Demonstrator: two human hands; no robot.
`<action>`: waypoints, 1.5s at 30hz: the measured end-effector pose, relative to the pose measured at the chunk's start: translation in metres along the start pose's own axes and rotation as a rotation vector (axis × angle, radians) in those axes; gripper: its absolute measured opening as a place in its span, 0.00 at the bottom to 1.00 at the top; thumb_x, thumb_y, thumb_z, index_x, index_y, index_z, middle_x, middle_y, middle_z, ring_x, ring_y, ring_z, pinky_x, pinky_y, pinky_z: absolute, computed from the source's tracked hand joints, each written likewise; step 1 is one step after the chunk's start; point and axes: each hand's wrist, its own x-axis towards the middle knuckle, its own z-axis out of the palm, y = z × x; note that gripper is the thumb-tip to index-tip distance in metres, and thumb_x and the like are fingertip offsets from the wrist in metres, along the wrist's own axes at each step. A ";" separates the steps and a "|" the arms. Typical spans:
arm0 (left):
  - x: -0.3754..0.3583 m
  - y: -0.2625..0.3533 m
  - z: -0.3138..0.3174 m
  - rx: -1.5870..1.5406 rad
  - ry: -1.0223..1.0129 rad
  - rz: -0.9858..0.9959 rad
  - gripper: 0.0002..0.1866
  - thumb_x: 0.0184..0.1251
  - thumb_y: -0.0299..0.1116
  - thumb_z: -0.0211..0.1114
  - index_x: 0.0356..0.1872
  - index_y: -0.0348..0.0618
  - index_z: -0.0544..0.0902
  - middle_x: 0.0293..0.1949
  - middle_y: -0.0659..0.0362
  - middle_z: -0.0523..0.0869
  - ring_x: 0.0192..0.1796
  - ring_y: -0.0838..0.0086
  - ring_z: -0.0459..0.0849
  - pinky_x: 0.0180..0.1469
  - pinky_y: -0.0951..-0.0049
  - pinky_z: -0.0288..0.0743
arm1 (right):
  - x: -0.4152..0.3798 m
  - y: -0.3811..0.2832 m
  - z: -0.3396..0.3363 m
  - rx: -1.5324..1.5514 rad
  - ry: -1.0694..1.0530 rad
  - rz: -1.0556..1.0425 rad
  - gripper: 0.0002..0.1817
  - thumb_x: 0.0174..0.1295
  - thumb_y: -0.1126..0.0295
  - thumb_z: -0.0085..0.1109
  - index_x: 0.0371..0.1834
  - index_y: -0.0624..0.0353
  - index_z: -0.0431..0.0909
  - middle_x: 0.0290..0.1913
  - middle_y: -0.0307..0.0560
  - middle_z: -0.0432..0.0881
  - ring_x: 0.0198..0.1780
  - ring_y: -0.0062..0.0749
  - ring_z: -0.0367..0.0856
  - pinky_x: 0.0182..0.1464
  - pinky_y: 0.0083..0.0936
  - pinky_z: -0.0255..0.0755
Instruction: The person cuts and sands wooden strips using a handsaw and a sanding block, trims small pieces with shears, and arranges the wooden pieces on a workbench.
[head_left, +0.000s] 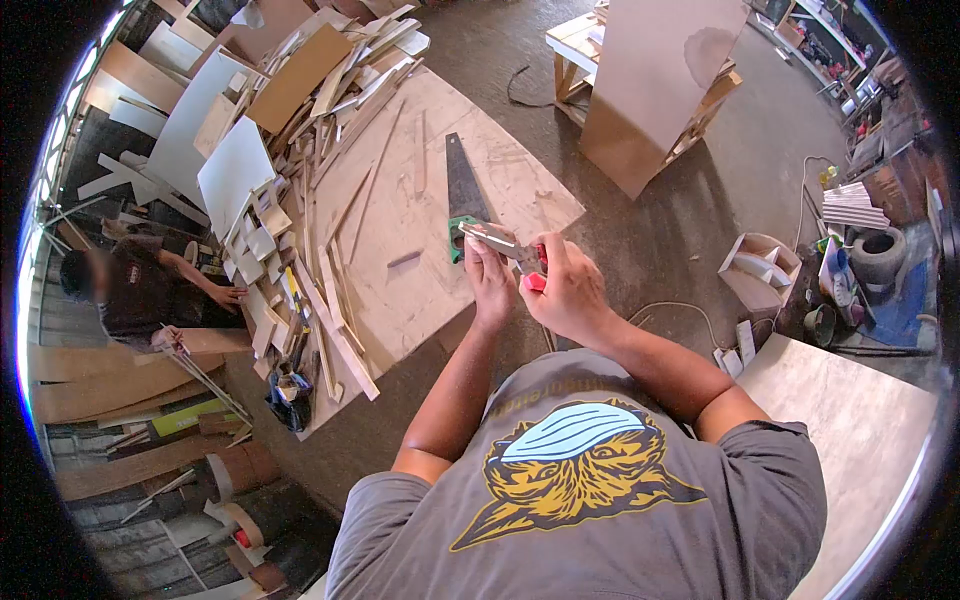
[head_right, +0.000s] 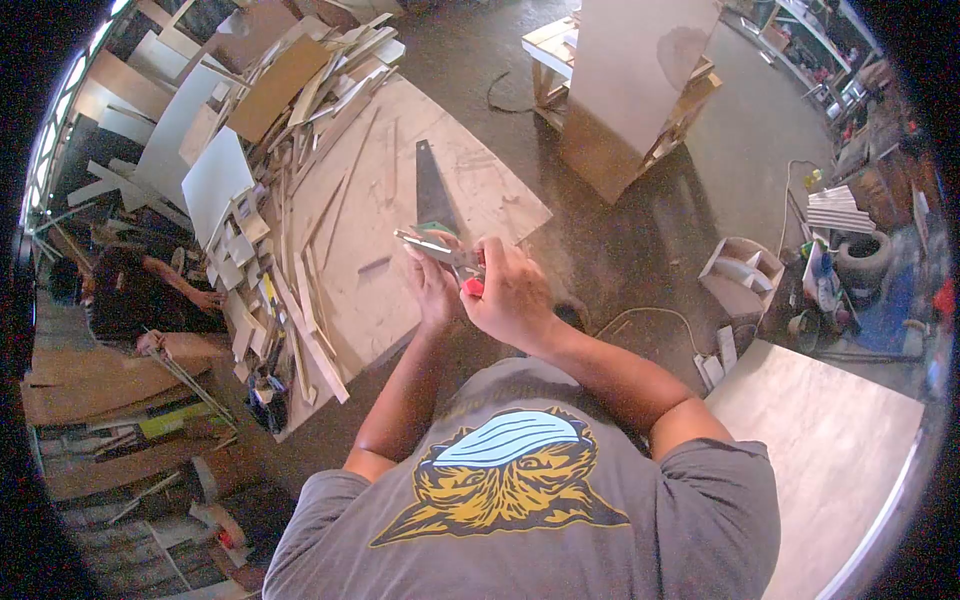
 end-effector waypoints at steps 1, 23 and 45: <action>0.000 0.000 0.001 -0.010 -0.009 0.001 0.27 0.86 0.59 0.41 0.49 0.42 0.75 0.41 0.61 0.80 0.43 0.77 0.76 0.48 0.72 0.73 | 0.001 0.001 0.000 0.000 0.002 -0.003 0.24 0.55 0.69 0.69 0.54 0.57 0.71 0.39 0.55 0.81 0.41 0.54 0.84 0.44 0.47 0.77; 0.006 -0.024 0.000 0.065 0.006 -0.058 0.21 0.88 0.51 0.44 0.50 0.43 0.76 0.38 0.63 0.79 0.39 0.79 0.76 0.42 0.73 0.71 | 0.019 0.024 -0.004 -0.118 -0.150 0.108 0.20 0.56 0.68 0.67 0.50 0.60 0.72 0.32 0.56 0.84 0.34 0.58 0.87 0.37 0.50 0.79; 0.007 -0.025 0.020 -0.038 -0.070 -0.110 0.18 0.88 0.49 0.46 0.54 0.45 0.76 0.41 0.67 0.81 0.38 0.83 0.75 0.43 0.76 0.72 | 0.013 0.031 -0.022 -0.088 -0.059 0.103 0.21 0.56 0.69 0.68 0.52 0.59 0.73 0.40 0.57 0.85 0.44 0.54 0.86 0.46 0.46 0.79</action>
